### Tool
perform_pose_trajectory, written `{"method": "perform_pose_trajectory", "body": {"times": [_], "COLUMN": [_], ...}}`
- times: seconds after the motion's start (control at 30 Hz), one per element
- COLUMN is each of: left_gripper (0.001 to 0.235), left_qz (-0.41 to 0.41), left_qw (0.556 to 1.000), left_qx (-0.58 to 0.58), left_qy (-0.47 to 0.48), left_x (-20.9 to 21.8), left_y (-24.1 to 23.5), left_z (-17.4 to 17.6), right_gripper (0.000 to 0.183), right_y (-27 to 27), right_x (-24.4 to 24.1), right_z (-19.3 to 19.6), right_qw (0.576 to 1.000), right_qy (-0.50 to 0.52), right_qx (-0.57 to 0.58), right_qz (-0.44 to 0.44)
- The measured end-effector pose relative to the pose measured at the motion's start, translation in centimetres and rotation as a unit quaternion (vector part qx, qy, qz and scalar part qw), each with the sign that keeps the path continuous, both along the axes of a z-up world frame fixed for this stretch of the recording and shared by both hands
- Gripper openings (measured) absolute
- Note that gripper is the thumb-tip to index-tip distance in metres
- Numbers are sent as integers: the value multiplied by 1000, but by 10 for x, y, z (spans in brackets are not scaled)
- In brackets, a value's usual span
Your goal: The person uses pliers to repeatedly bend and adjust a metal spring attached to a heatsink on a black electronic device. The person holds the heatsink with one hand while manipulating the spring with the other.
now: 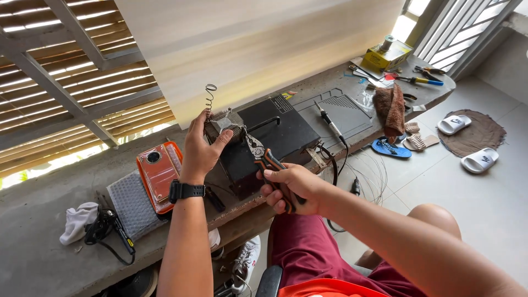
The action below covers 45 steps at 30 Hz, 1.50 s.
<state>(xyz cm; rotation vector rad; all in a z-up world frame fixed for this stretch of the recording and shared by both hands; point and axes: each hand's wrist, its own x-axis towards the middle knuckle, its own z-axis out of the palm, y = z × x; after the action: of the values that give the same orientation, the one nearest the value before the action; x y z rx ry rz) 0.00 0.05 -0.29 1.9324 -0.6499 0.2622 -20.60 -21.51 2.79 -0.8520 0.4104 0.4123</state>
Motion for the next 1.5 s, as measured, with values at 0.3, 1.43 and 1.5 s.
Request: {"method": "perform_pose_trajectory", "body": {"times": [0.3, 1.43, 1.5], "left_gripper": [86, 90, 90], "left_qz": [12, 23, 12], "left_qw": [999, 998, 999], "left_qx": [-19, -34, -32], "left_qy": [-29, -43, -36], "left_x": [-4, 7, 7], "left_y": [-4, -3, -2], "left_z": [-3, -9, -8], "right_gripper": [39, 55, 43], "right_y": [13, -49, -64], "right_x": [4, -10, -7], "right_z": [-78, -11, 21], "right_qw": [882, 939, 787], "right_qy": [-48, -158, -177], "right_qx": [466, -303, -585], "right_qz": [48, 27, 83]}}
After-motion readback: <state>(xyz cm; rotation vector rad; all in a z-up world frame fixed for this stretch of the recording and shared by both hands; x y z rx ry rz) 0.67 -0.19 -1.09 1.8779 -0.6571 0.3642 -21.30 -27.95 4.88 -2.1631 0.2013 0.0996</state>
